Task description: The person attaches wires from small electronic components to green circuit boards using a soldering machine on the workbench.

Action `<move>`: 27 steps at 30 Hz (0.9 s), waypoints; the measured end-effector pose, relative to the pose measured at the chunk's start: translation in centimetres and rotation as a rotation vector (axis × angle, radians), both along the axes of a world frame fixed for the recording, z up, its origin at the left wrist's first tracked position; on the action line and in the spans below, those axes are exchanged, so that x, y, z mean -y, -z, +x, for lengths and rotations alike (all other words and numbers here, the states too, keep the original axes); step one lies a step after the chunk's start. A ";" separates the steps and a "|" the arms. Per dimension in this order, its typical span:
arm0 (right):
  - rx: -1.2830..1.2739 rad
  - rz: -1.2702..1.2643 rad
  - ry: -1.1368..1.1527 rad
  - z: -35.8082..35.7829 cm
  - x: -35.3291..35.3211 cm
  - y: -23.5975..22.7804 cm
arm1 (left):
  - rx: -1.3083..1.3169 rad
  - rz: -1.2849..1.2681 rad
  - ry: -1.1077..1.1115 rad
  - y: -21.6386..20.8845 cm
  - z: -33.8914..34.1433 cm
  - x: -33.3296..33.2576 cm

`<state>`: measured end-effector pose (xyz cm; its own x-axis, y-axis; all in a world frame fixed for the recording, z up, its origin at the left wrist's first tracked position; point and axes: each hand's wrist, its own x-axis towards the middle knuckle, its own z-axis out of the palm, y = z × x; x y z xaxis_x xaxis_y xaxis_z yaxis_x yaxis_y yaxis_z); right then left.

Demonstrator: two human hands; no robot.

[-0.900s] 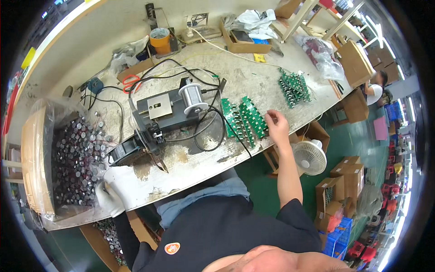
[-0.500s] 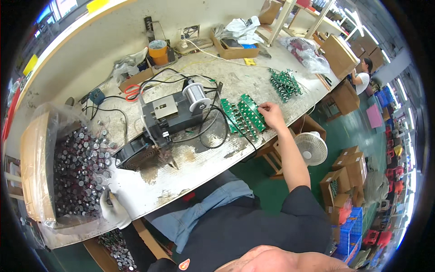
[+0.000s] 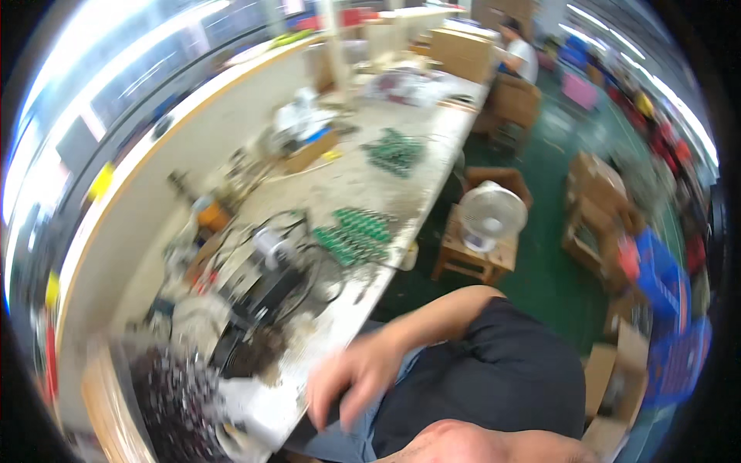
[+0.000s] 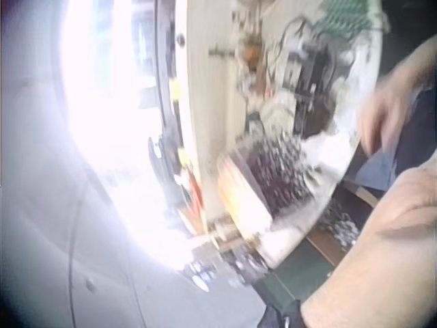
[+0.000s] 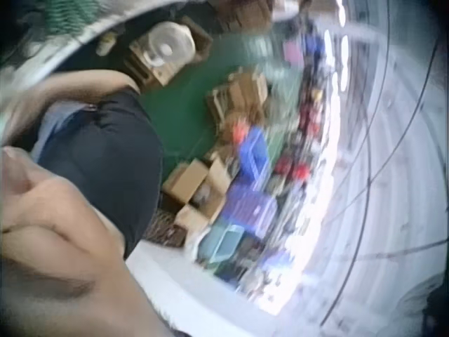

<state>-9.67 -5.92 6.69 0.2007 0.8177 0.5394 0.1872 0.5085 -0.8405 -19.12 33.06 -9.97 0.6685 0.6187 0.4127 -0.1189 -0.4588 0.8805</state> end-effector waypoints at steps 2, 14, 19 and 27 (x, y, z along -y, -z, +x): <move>0.005 0.128 -0.109 -3.9 -1.6 -0.7 | 0.013 -0.002 0.116 -0.2 0.2 0.6; -0.044 0.228 -0.065 -8.0 -5.3 1.8 | -0.011 -0.098 -0.127 -3.9 1.6 5.2; -0.064 0.223 -0.113 -8.4 -5.6 1.5 | -0.021 -0.044 -0.138 -5.0 1.1 5.7; -0.079 0.216 -0.179 -7.9 -5.0 1.1 | -0.031 -0.061 -0.139 -4.5 1.3 5.0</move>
<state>-17.58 -0.92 5.61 0.1116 0.7120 0.6933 0.0169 0.6962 -0.7177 -17.78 28.07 -5.44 0.5865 0.7294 0.3522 -0.0305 -0.4147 0.9095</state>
